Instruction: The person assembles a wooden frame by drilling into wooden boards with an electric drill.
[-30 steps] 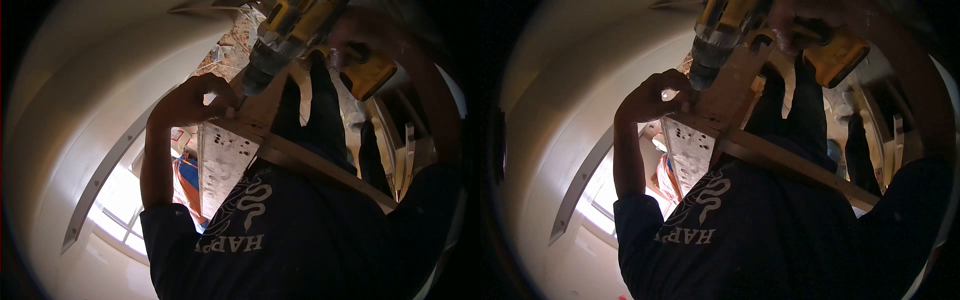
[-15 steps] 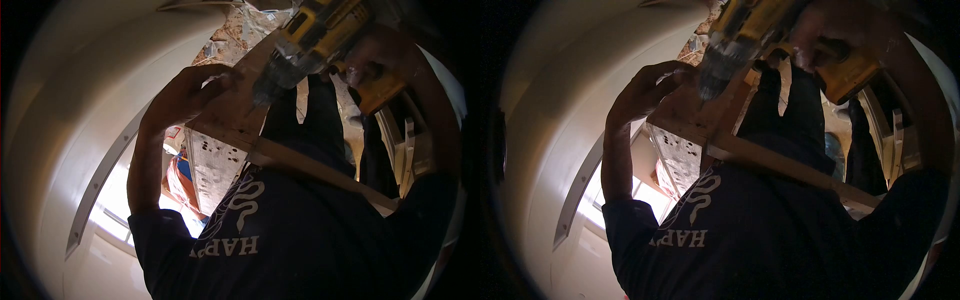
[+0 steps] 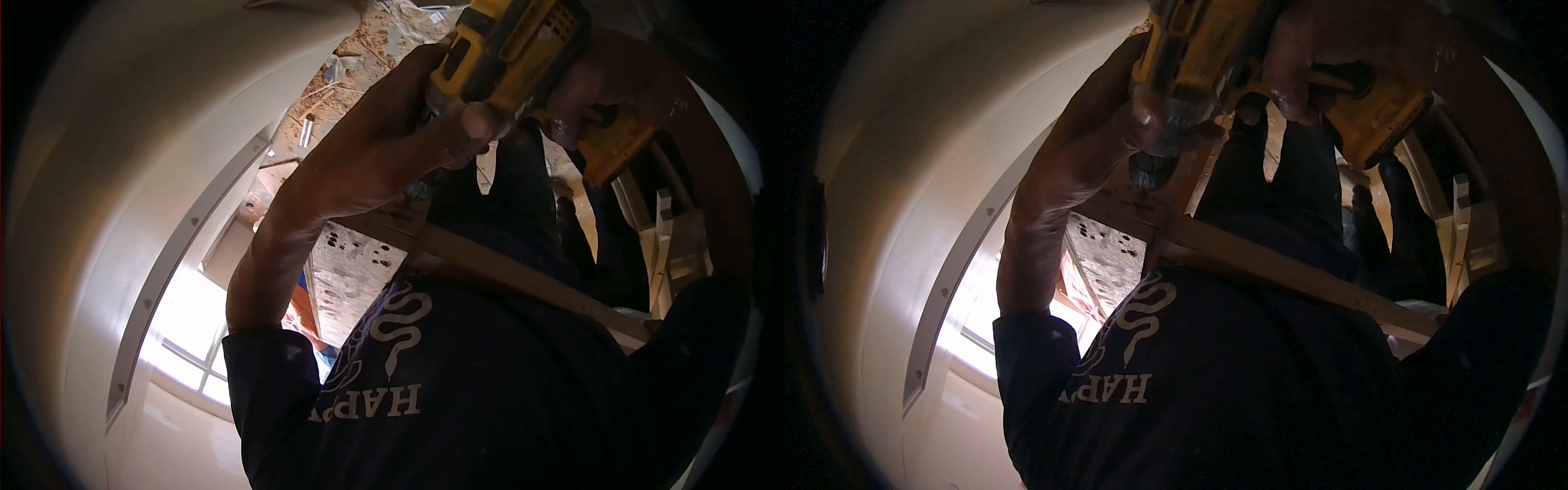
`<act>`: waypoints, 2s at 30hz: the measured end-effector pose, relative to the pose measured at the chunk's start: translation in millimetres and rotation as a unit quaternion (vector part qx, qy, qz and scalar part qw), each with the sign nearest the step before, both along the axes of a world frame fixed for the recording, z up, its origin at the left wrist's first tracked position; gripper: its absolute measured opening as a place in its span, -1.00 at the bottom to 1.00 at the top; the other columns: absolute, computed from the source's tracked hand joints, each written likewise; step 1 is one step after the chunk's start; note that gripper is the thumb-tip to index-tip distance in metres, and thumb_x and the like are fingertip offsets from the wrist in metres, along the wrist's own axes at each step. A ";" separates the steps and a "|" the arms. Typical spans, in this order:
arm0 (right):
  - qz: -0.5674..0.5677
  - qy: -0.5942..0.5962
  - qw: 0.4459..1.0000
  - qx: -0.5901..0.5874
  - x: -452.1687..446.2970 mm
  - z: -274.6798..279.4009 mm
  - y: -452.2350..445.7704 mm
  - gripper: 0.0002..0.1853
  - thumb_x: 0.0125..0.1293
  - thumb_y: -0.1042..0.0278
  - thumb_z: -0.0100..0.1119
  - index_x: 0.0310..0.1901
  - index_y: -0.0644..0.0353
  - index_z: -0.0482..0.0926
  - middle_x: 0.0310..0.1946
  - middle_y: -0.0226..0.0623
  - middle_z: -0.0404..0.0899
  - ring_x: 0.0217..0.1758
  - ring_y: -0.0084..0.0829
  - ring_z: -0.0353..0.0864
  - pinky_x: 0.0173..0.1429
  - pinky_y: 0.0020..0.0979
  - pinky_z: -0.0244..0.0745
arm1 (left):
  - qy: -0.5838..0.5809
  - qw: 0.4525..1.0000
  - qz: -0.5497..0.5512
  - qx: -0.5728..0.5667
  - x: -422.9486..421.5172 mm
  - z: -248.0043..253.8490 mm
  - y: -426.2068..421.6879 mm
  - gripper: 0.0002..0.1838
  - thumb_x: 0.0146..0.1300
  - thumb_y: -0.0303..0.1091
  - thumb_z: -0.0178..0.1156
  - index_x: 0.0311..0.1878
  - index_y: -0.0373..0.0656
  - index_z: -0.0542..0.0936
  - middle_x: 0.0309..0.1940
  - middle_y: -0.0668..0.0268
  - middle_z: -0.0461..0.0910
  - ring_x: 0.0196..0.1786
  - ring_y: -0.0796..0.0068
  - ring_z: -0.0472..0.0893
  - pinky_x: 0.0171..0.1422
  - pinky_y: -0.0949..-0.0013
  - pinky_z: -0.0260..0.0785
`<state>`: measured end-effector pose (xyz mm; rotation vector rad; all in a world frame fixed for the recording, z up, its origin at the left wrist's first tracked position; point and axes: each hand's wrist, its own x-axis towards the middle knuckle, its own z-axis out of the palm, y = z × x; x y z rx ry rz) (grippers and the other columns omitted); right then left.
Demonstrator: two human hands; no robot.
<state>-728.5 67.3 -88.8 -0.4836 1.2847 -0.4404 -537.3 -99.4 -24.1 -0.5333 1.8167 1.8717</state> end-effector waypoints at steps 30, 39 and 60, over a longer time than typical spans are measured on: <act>0.057 -0.035 0.997 0.025 -0.2 20.6 -19.2 -0.53 0.01 0.29 0.45 0.02 0.16 0.64 -0.21 -0.25 0.70 -0.24 -0.36 0.67 0.04 -0.25 0.58 | -0.029 0.999 0.010 0.020 -2.5 -1.1 0.4 -0.19 0.33 0.08 0.25 0.39 -0.36 0.25 0.06 0.02 0.56 0.08 0.28 0.65 0.12 0.27 0.57; 0.077 -0.022 0.996 0.026 3.7 24.3 -21.2 -0.54 -0.02 0.29 0.45 -0.02 0.16 0.65 -0.25 -0.27 0.70 -0.27 -0.39 0.67 -0.01 -0.28 0.58 | 0.194 0.977 -0.015 -0.085 -1.0 -5.6 0.1 -0.07 0.09 -0.11 0.52 0.36 -0.42 0.23 -0.03 -0.15 0.62 0.02 0.06 0.70 0.05 0.20 0.60; 0.135 0.009 0.990 0.047 1.5 17.9 -41.6 -0.59 -0.10 0.28 0.47 -0.12 0.15 0.68 -0.34 -0.33 0.69 -0.35 -0.44 0.67 -0.12 -0.33 0.57 | 0.256 0.952 -0.048 -0.159 -3.6 -16.2 -3.6 0.09 0.05 -0.09 0.55 0.48 -0.34 0.10 0.08 -0.08 0.60 0.12 0.09 0.65 0.15 0.18 0.55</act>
